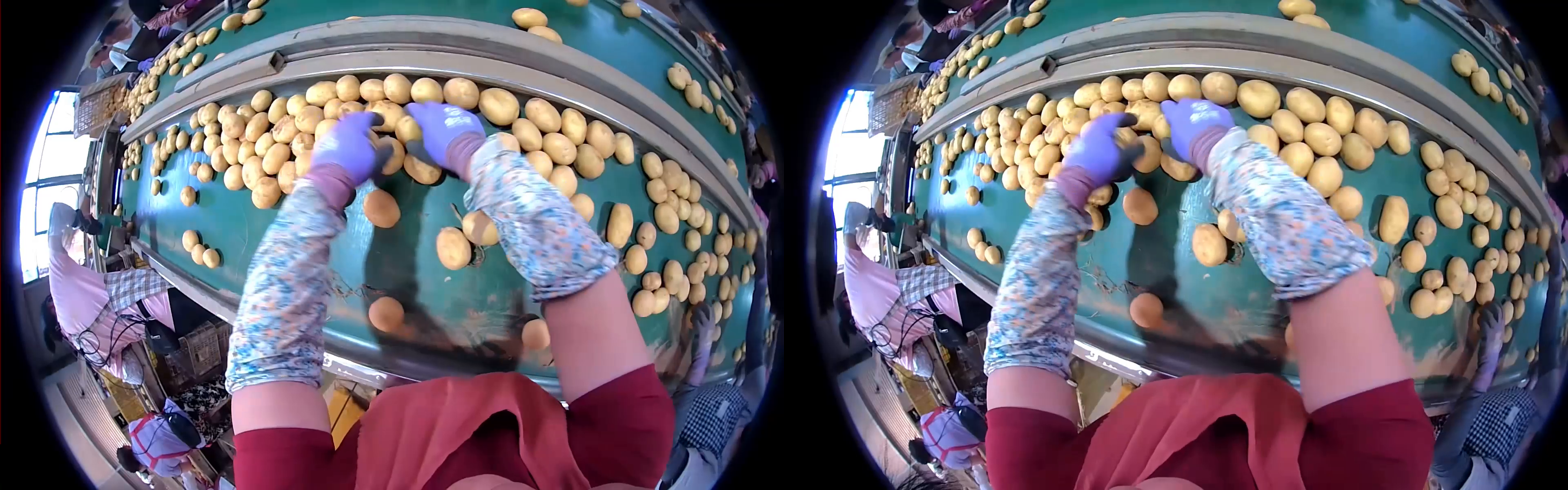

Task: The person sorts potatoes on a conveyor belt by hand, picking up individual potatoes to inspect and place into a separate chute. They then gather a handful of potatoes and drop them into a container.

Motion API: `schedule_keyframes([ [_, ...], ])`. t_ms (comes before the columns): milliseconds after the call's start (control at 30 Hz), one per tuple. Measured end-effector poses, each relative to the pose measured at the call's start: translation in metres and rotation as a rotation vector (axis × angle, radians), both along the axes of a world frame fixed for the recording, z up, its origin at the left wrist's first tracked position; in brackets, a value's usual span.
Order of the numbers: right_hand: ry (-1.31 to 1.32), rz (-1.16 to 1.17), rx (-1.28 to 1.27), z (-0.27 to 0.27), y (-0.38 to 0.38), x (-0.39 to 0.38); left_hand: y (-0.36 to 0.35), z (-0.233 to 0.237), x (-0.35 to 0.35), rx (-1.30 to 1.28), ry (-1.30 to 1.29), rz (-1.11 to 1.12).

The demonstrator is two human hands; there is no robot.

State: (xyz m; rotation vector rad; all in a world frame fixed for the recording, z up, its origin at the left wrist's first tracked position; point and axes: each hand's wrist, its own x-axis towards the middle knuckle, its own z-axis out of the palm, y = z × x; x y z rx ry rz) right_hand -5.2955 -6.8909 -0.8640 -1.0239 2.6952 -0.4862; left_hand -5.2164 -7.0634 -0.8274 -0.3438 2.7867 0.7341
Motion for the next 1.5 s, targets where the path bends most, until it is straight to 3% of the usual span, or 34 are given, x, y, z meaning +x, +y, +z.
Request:
schedule_keyframes([
  [67, -0.074, -0.034, 0.089, 0.000, -0.019, 0.002, -0.003, -0.072, 0.020, -0.336, 0.345, -0.342],
  [133, -0.099, 0.038, 0.212, 0.018, -0.020, 0.004, 0.022, -0.039, 0.029, -0.258, 0.035, -0.178],
  [200, -0.188, 0.049, 0.198, 0.030, -0.015, -0.003, 0.019, -0.034, 0.039, -0.242, 0.081, -0.218],
  [233, -0.015, -0.112, -0.127, -0.026, -0.006, -0.031, 0.019, -0.020, 0.039, -0.268, -0.008, -0.248],
  [300, -0.486, -0.267, -0.609, 0.015, 0.006, -0.053, 0.017, -0.018, 0.034, -0.282, -0.132, -0.308],
  [333, -0.749, -0.430, -1.012, 0.028, 0.008, -0.059, 0.015, -0.014, 0.034, -0.246, -0.093, -0.321],
  [367, -0.671, -0.641, -1.120, 0.045, -0.002, -0.051, 0.002, -0.012, 0.024, -0.141, -0.164, -0.357],
  [433, -0.337, -0.349, -0.528, 0.010, -0.002, -0.068, -0.030, -0.002, -0.004, -0.036, -0.273, -0.369],
  [467, -0.376, -0.371, -0.388, 0.024, -0.013, -0.043, -0.056, -0.008, -0.019, 0.133, -0.145, -0.429],
  [500, -0.014, -0.340, -0.284, 0.004, -0.021, -0.033, -0.056, 0.029, -0.033, -0.003, -0.126, -0.333],
  [533, 0.355, -0.201, -0.302, -0.030, -0.029, -0.036, -0.069, 0.028, -0.054, 0.661, 0.190, -0.217],
  [600, 0.430, -0.094, -0.049, -0.011, -0.046, -0.010, -0.097, 0.030, -0.098, 0.789, 0.546, 0.029],
  [667, 0.469, -0.058, -0.030, -0.015, -0.059, -0.012, -0.130, 0.046, -0.102, 0.480, 0.457, 0.018],
  [800, 0.406, -0.023, 0.287, -0.002, -0.093, 0.006, -0.069, 0.040, 0.001, -0.349, 0.053, -0.319],
  [867, 0.409, 0.013, 0.318, -0.011, -0.107, 0.012, -0.069, -0.011, 0.045, -0.546, 0.196, -0.568],
  [1000, 0.284, 0.084, 0.328, -0.013, -0.107, 0.024, -0.093, -0.016, 0.086, -0.567, 0.240, -0.590],
  [1067, -0.013, 0.003, 0.151, -0.005, -0.101, 0.049, -0.113, -0.025, 0.111, -0.584, 0.335, -0.580],
  [1133, -0.235, 0.058, 0.241, 0.012, -0.100, 0.058, -0.139, -0.025, 0.139, -0.477, 0.359, -0.500],
  [1167, -0.226, 0.125, -0.030, 0.007, -0.089, 0.056, -0.159, -0.029, 0.152, -0.460, 0.383, -0.494],
  [1300, -0.588, -0.208, -0.837, 0.006, -0.092, 0.022, -0.235, -0.034, 0.202, -0.463, 0.279, -0.344],
  [1367, -0.611, -0.309, -1.061, 0.005, -0.125, 0.007, -0.267, -0.041, 0.224, -0.407, 0.261, -0.163],
  [1467, -0.354, -0.209, -0.493, 0.016, -0.215, 0.025, -0.288, -0.039, 0.239, -0.190, 0.196, 0.002],
  [1500, -0.062, 0.104, -0.232, -0.009, -0.241, 0.020, -0.289, -0.027, 0.235, -0.133, 0.182, -0.007],
])
